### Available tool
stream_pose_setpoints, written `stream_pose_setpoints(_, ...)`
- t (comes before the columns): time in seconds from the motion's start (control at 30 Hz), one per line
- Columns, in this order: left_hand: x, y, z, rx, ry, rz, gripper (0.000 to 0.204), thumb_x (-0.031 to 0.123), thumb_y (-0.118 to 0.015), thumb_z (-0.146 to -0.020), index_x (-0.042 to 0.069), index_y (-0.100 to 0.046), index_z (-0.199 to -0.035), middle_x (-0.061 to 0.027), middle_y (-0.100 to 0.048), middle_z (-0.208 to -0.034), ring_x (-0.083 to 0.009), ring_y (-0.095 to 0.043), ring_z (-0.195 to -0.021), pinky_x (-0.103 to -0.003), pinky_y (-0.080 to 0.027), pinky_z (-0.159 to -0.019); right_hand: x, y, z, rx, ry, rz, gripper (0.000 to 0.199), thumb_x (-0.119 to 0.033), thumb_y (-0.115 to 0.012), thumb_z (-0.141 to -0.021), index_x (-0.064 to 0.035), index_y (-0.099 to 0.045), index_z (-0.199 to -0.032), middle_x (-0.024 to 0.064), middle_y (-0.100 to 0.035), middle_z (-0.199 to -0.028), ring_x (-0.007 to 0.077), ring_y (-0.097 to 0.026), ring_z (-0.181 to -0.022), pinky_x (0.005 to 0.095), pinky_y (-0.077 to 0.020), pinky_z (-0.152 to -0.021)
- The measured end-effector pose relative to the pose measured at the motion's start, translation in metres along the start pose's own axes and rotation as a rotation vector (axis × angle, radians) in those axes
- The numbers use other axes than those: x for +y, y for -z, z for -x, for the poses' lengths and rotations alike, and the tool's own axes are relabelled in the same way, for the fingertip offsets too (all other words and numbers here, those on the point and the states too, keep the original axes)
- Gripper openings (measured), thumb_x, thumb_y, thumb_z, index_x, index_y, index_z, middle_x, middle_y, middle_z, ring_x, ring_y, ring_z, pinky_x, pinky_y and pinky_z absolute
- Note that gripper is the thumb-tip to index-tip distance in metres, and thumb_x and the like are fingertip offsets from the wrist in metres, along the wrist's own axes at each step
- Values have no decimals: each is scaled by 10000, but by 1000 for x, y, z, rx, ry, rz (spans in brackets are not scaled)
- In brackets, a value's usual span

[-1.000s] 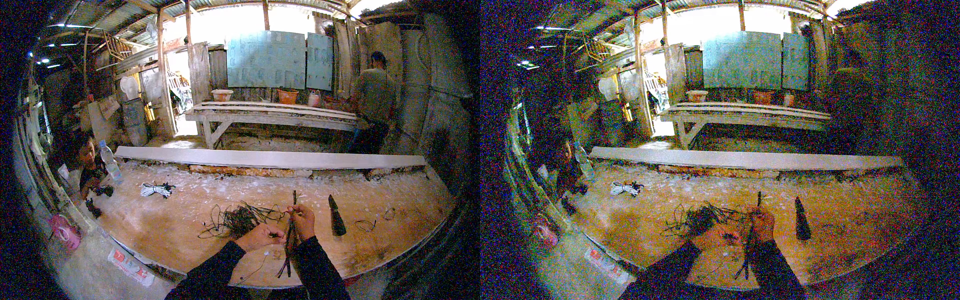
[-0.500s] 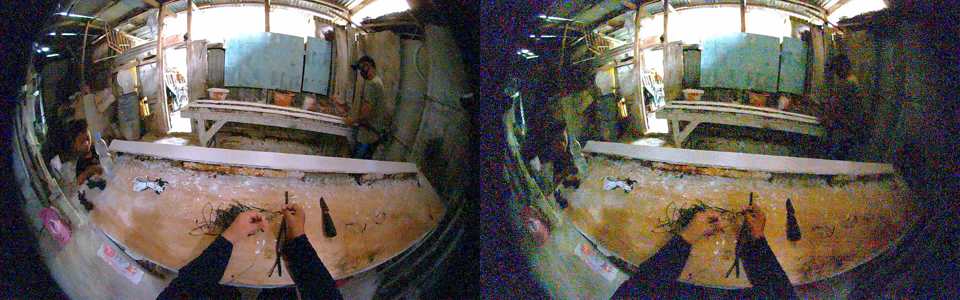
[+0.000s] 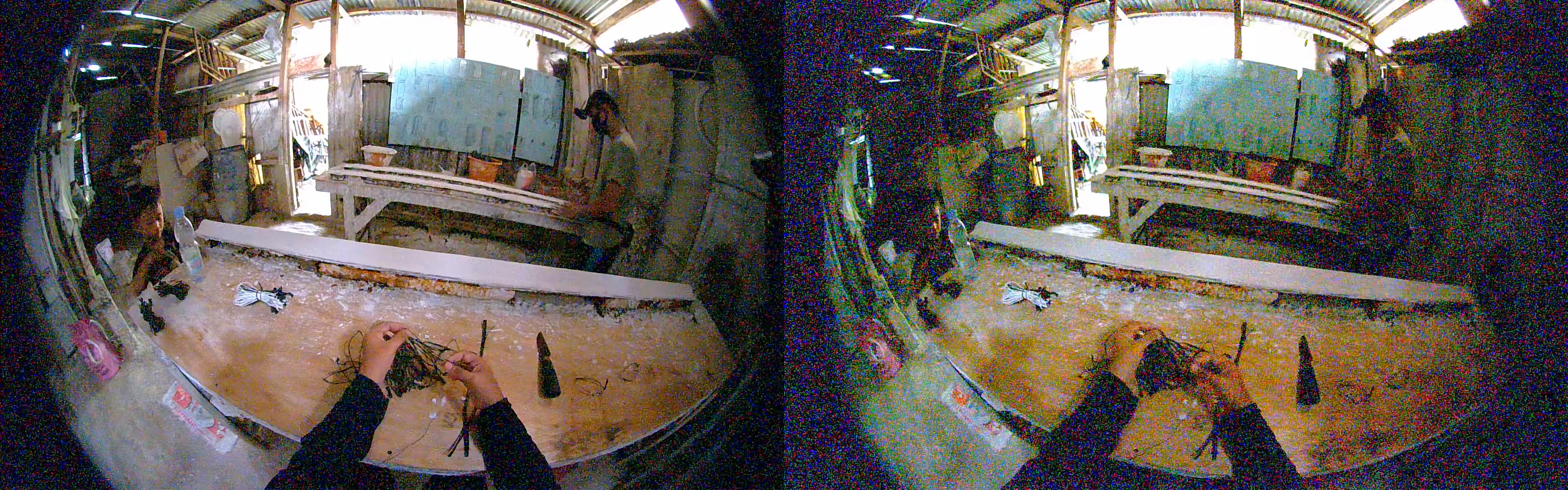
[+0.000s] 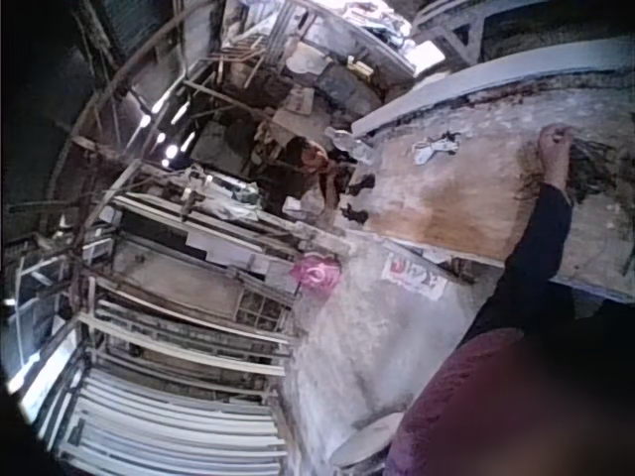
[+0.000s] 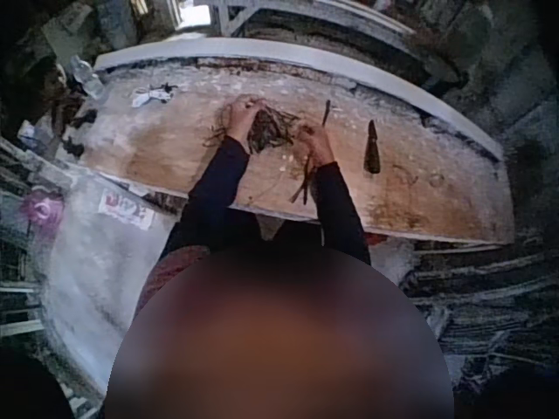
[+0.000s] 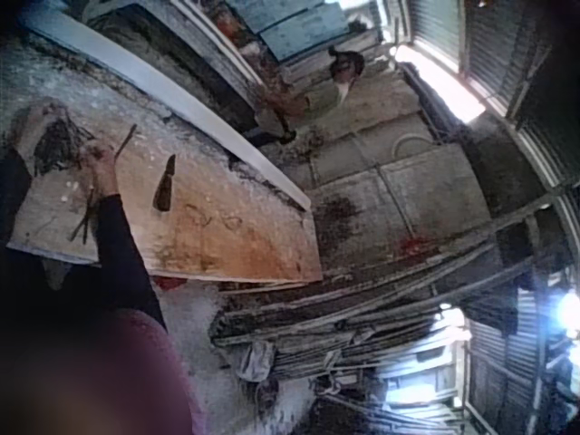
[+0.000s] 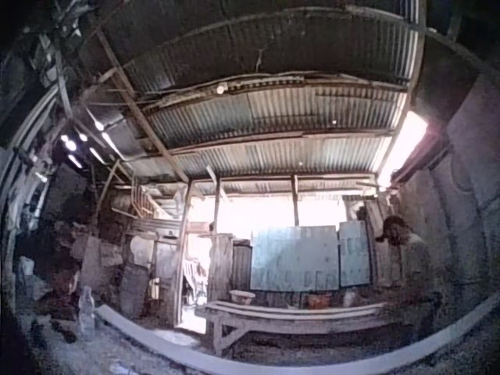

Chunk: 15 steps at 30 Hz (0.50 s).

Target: The person strips the insulation from multiple black wires by hand, pulling the sheathing off to expose the inner conductors. The stripped wires are gathered on the workbench as the task continues.

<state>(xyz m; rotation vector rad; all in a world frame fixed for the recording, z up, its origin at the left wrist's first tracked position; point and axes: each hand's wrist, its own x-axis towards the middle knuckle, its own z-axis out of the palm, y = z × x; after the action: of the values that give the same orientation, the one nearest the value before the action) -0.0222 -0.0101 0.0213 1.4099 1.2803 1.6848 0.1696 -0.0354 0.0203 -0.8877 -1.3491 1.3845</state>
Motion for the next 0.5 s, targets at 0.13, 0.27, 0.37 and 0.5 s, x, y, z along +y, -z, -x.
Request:
stream_pose_setpoints(0.13, -7, -1, -6, 112, -128, -106, 157, 163, -632, -679, 18, -613, -735, -54, -575, -726, -142, -525, -646, -250, -406, -608, -3, -4, 5, -240, -31, 54, 191, -172, -617, -733, -61, -578, -884, 11, -568, -842, 113, -511, -803, 254, -390, -739)
stream_pose_setpoints(0.27, -12, -2, -7, 135, 3, -86, 176, 170, -636, -674, 4, -608, -726, -70, -572, -697, -158, -527, -627, -262, -409, -592, -7, -10, 10, -393, -50, 40, 248, -195, -600, -752, -59, -578, -958, 17, -571, -886, 127, -507, -872, 270, -378, -794)
stream_pose_setpoints(0.37, -12, -3, -5, 120, -16, -133, 180, 172, -637, -676, -1, -606, -716, -73, -572, -682, -160, -527, -616, -265, -410, -582, -9, -10, 11, -408, -41, 78, 255, -200, -588, -764, -57, -581, -975, 17, -572, -898, 133, -505, -890, 272, -374, -807)
stream_pose_setpoints(0.5, -10, -5, -2, 92, -45, -125, 175, 169, -635, -675, -1, -607, -706, -77, -575, -682, -162, -531, -619, -266, -410, -582, -7, -8, 11, -357, 16, 147, 219, -193, -571, -777, -58, -598, -948, 20, -572, -903, 138, -506, -885, 274, -375, -806)
